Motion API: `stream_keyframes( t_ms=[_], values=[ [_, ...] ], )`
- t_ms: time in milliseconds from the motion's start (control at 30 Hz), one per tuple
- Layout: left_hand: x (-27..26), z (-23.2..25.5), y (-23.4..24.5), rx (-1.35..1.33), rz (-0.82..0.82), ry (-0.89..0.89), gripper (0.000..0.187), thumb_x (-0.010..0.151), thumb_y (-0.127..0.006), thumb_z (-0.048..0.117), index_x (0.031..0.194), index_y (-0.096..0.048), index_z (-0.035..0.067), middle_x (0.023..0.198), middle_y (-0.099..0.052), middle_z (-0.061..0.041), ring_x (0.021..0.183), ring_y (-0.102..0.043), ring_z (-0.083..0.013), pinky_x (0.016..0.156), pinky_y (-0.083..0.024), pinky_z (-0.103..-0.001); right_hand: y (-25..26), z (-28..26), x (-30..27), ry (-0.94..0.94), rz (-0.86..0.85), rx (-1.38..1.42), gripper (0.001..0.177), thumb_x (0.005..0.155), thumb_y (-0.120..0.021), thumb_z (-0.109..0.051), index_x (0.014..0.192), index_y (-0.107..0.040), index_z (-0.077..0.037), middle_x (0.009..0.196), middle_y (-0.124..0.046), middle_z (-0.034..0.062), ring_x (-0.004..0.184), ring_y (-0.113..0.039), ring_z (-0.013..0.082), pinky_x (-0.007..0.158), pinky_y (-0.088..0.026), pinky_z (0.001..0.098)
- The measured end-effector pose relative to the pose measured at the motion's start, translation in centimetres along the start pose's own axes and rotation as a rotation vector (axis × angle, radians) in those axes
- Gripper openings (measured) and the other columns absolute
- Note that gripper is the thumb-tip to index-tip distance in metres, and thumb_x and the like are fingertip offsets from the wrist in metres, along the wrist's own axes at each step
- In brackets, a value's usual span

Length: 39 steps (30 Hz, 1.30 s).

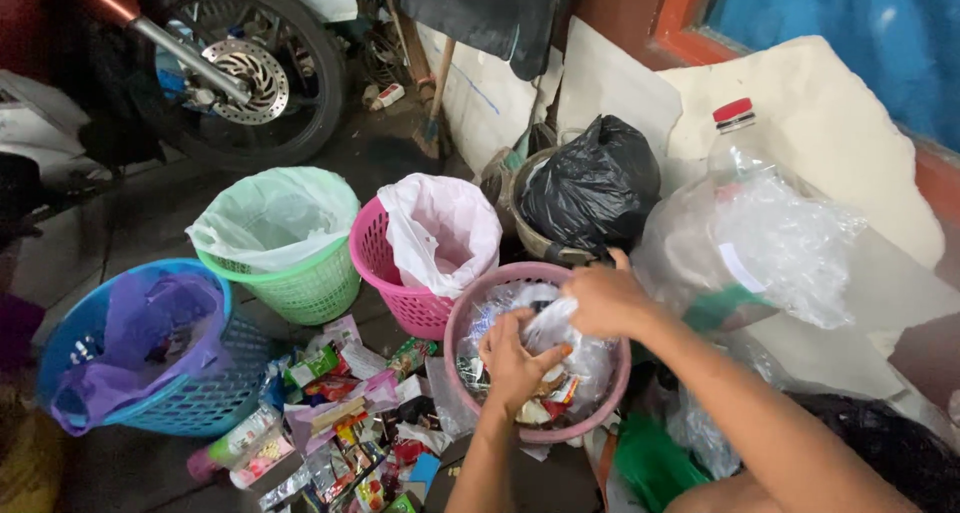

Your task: The person sorts small trash items from a pile on the floor into several colored baskets lined with plastic bags. They handle individual wrappers and small packages, placing them into different baskets, and also line a basket with a green plastic bag.

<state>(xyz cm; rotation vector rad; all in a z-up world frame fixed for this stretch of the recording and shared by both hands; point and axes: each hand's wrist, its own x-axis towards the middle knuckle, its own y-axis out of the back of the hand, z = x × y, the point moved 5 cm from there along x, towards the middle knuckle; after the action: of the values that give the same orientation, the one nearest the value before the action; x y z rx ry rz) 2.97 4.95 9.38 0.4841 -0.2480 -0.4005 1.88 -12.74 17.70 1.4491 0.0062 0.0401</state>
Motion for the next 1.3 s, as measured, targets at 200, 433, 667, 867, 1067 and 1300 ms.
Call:
stream_keyframes(
  t_ms=[200, 433, 667, 867, 1067, 1300],
  values=[
    [-3.7, 4.6, 4.5, -0.395, 0.538, -0.143, 0.02, 0.084, -0.061, 0.008, 0.071, -0.048, 0.016, 0.077, -0.051, 0.001, 0.075, -0.048, -0.0156, 0.072, -0.038, -0.031, 4.6, 0.3, -1.5, -0.459, -0.269, 0.479, 0.023, 0.069, -0.065, -0.033, 0.087, -0.075, -0.024, 0.09, -0.079, 0.0019, 0.086, -0.071, 0.0238, 0.072, -0.048, 0.0369],
    [-2.6, 4.4, -2.3, -1.179, -0.497, 0.77, 0.107, 0.078, -0.015, 0.094, 0.111, -0.065, 0.004, 0.105, -0.072, -0.019, 0.092, -0.069, -0.0292, 0.084, -0.053, -0.041, 8.5, -4.4, -4.4, -0.376, -0.593, 0.686, 0.012, 0.087, -0.059, 0.001, 0.091, -0.068, -0.007, 0.074, -0.062, 0.0029, 0.059, -0.055, 0.0134, 0.049, -0.04, 0.0263],
    [0.8, 2.7, -4.3, -1.457, -0.326, 0.779, 0.032, 0.088, -0.076, 0.032, 0.1, -0.065, 0.004, 0.088, -0.068, -0.007, 0.079, -0.064, -0.0228, 0.081, -0.056, -0.041, -3.8, -5.6, -8.8, -0.043, -1.076, 0.593, 0.015, 0.098, -0.066, -0.011, 0.103, -0.062, 0.002, 0.106, -0.072, 0.009, 0.057, -0.052, 0.0091, 0.035, -0.044, 0.0227],
    [1.4, -2.3, -6.9, -0.676, -0.368, 0.872, 0.015, 0.074, -0.083, 0.001, 0.085, -0.077, -0.008, 0.071, -0.063, -0.014, 0.033, -0.043, -0.0146, 0.028, -0.018, -0.025, -5.7, -6.0, -9.6, -0.131, -1.099, 0.692, 0.018, 0.091, -0.058, -0.013, 0.105, -0.068, -0.007, 0.1, -0.063, 0.0116, 0.072, -0.068, 0.0198, 0.042, -0.06, 0.0293],
    [5.1, -17.5, -15.3, 0.208, -0.738, -0.29, 0.027, 0.072, -0.074, 0.02, 0.095, -0.075, 0.033, 0.087, -0.074, 0.008, 0.085, -0.072, -0.0142, 0.076, -0.056, -0.025, -15.8, 1.9, -7.6, -0.108, -0.779, 0.896, 0.032, 0.089, -0.069, -0.039, 0.107, -0.073, -0.013, 0.086, -0.068, 0.0081, 0.075, -0.065, 0.0248, 0.048, -0.048, 0.0402],
    [2.4, -5.5, -6.3, 0.041, -0.727, 0.554, 0.009, 0.078, -0.076, 0.005, 0.071, -0.074, 0.01, 0.064, -0.069, -0.002, 0.053, -0.062, -0.0052, 0.046, -0.045, -0.019, -11.1, 2.3, -4.9, -0.107, -0.697, 0.92, 0.035, 0.086, -0.068, -0.024, 0.121, -0.071, -0.019, 0.096, -0.071, 0.0124, 0.079, -0.066, 0.0248, 0.062, -0.057, 0.041]
  ],
)
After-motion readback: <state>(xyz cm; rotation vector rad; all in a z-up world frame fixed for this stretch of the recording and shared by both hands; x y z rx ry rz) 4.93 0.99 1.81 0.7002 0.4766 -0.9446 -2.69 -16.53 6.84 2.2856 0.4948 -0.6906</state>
